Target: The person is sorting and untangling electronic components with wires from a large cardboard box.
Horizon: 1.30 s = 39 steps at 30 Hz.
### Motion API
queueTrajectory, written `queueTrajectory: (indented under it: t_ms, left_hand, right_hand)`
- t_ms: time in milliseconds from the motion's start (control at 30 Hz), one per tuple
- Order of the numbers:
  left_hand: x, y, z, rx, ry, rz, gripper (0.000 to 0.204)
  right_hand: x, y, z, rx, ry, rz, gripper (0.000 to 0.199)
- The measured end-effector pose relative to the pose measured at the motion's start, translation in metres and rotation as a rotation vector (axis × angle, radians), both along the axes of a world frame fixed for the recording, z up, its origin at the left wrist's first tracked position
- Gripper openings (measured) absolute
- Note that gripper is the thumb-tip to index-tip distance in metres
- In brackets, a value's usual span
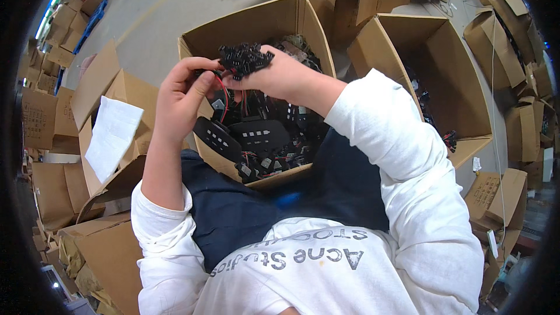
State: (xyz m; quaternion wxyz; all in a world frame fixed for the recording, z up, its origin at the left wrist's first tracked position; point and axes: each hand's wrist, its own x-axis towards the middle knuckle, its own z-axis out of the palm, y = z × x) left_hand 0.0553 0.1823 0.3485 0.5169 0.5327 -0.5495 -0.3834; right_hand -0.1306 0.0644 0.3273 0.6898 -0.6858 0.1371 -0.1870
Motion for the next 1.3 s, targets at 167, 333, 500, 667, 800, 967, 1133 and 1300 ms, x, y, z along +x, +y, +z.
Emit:
queueTrajectory:
  t_ms: [167,333,500,667,800,967,1133,1300]
  left_hand:
    - [0.021,-0.019,-0.024,-0.197,-0.181,-0.011,0.024]
    - [0.068,-0.059,-0.114,0.101,-0.138,0.07,0.026]
    - [0.066,-0.048,-0.26,0.691,-1.011,-0.393,0.043]
    - [0.062,-0.011,-0.357,0.989,-1.388,-0.855,0.047]
    - [0.078,0.017,-0.394,1.131,-1.555,-0.969,0.052]
    - [0.067,0.022,-0.392,0.969,-1.702,-0.948,0.052]
    - [0.064,0.04,-0.4,0.986,-1.784,-0.945,0.045]
    - [0.06,-0.028,-0.341,1.14,-1.431,-0.734,0.032]
  right_hand:
    - [0.012,-0.009,0.0,0.153,0.003,-0.052,0.016]
    - [0.017,-0.036,-0.012,0.022,0.068,-0.252,0.024]
    - [0.012,-0.068,-0.028,-0.025,0.173,-0.33,0.02]
    - [0.0,-0.095,-0.033,0.184,0.074,-0.416,0.016]
    - [-0.002,-0.095,-0.01,0.525,-0.038,-0.43,0.013]
    - [-0.013,-0.099,0.0,0.448,0.005,-0.558,0.016]
    - [-0.021,-0.096,0.003,0.326,0.043,-0.603,0.015]
    - [-0.036,-0.088,-0.001,0.289,0.088,-0.605,0.015]
